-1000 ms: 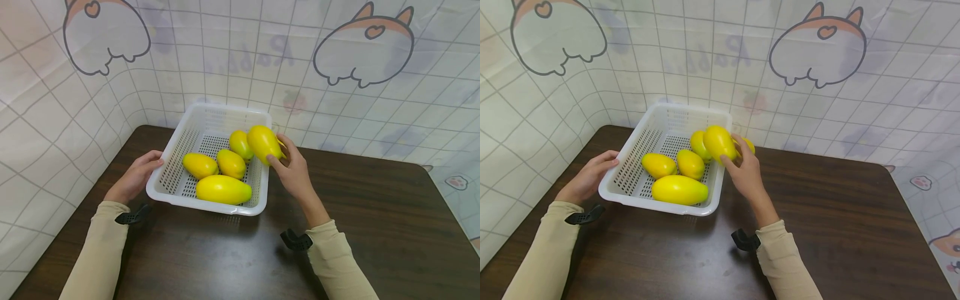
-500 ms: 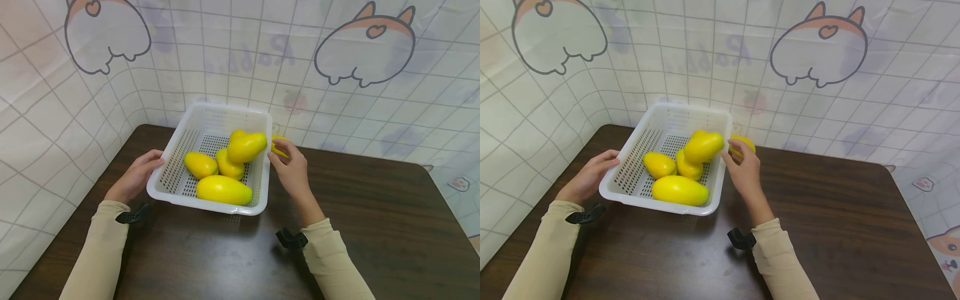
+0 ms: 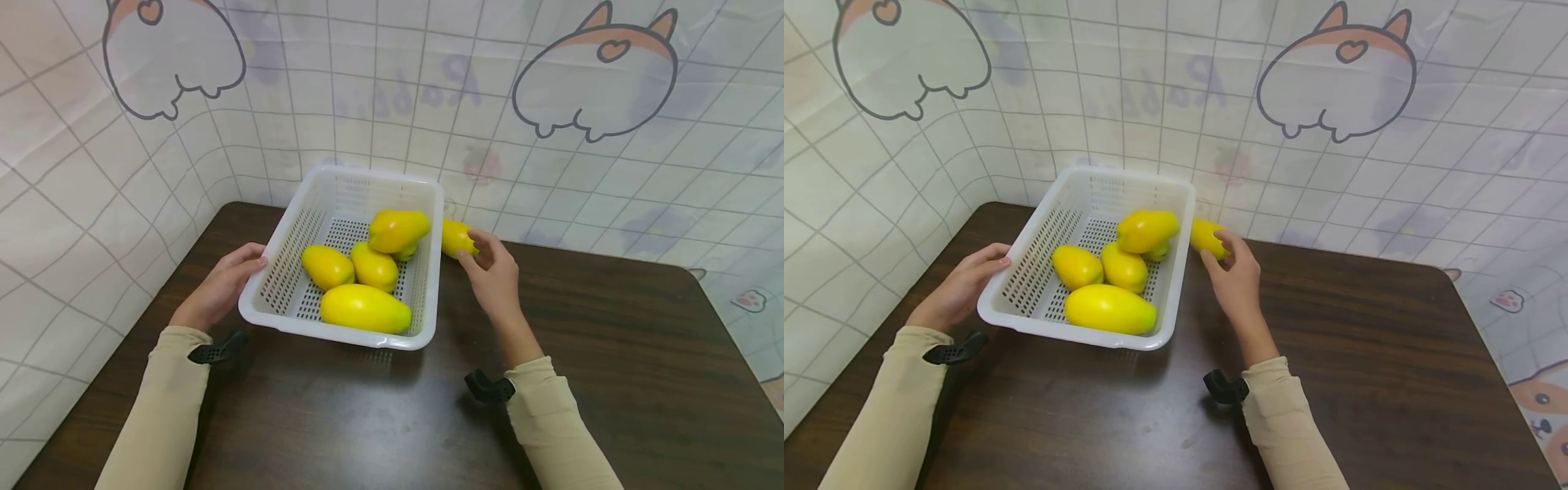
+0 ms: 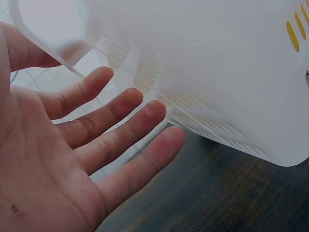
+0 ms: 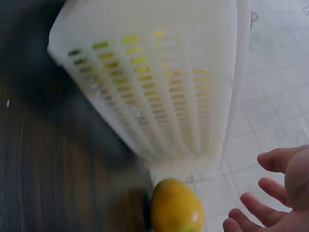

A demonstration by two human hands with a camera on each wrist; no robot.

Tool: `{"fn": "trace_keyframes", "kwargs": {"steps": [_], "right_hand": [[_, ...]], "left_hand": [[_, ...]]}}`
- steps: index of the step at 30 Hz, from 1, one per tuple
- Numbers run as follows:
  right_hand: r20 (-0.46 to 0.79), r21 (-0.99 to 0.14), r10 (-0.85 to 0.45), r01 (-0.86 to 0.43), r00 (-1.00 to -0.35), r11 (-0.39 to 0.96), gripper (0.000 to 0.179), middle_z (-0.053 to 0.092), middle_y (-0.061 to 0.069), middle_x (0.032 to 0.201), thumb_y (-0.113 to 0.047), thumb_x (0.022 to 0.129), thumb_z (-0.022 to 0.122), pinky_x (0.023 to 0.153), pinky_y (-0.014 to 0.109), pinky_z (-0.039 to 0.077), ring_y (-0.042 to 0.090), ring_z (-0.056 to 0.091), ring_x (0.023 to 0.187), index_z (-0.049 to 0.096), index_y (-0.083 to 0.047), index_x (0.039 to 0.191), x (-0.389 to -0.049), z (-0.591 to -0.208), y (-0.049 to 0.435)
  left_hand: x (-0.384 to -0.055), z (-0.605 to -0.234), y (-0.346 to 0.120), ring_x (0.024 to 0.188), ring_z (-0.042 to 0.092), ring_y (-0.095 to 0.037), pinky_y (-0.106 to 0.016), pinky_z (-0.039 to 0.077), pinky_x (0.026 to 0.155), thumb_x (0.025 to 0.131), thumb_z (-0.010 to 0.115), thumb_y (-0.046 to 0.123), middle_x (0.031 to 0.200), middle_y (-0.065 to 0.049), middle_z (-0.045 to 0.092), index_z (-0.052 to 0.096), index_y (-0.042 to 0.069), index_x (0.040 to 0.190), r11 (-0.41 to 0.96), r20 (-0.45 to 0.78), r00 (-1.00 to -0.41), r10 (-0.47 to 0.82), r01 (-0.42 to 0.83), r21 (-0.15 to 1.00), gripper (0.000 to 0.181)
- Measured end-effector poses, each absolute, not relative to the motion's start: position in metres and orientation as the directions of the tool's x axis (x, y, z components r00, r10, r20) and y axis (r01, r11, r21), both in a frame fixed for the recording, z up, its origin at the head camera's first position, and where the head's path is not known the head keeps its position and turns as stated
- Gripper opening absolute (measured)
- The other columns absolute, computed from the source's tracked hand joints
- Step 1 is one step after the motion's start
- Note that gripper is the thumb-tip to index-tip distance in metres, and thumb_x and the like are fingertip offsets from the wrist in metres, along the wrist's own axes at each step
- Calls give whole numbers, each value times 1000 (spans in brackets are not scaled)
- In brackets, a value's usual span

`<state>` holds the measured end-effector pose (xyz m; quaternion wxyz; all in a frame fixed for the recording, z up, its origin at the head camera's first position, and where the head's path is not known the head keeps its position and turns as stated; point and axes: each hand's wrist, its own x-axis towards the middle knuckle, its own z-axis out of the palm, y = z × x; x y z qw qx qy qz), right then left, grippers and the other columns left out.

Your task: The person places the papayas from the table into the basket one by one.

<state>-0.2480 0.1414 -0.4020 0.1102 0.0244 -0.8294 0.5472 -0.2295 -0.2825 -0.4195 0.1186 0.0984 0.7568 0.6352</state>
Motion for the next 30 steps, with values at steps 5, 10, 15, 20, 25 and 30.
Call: {"fn": "trace_keyframes", "kwargs": {"steps": [5,10,15,20,25,30], "right_hand": [[208,-898,94,-152,-974,413,43,53,13,138,-21,92,64,108,45,41,29,49,129,53,-10,133,-251,-407,150],[216,-894,96,-158,-972,419,44,53,13,139,-22,91,66,108,46,41,32,48,129,54,-10,132,-253,-408,152],[205,-895,110,-140,-973,423,47,52,10,140,-23,90,67,108,44,41,30,47,131,53,-9,133,-253,-409,155],[194,-893,119,-125,-974,432,49,51,8,141,-24,90,67,109,44,40,28,45,133,52,-10,134,-254,-412,157],[187,-877,132,-105,-973,468,50,50,9,142,-25,90,67,109,45,39,28,43,133,51,-12,135,-257,-414,161],[168,-862,133,-80,-977,500,52,48,6,145,-27,90,67,109,45,38,28,42,135,48,-14,138,-261,-418,166]], "left_hand": [[-229,-418,-282,98,65,-12,-31,56,82,103,41,30,118,2,55,46,16,127,171,-52,-952,302,0,985,28],[-229,-418,-282,97,65,-12,-31,56,82,103,41,31,118,2,55,46,15,127,178,-53,-954,295,0,984,29],[-228,-417,-282,98,65,-12,-31,56,82,103,41,30,118,2,55,46,16,127,175,-55,-954,295,-3,985,28],[-227,-417,-281,98,65,-12,-31,56,82,103,42,31,118,2,55,46,17,127,176,-58,-954,295,-6,984,28],[-227,-416,-282,98,65,-12,-31,56,82,104,41,31,119,3,55,46,17,127,182,-56,-954,294,-2,983,28],[-227,-417,-282,98,65,-12,-31,56,82,104,41,31,119,2,55,45,16,128,181,-55,-954,296,0,984,29]]}}
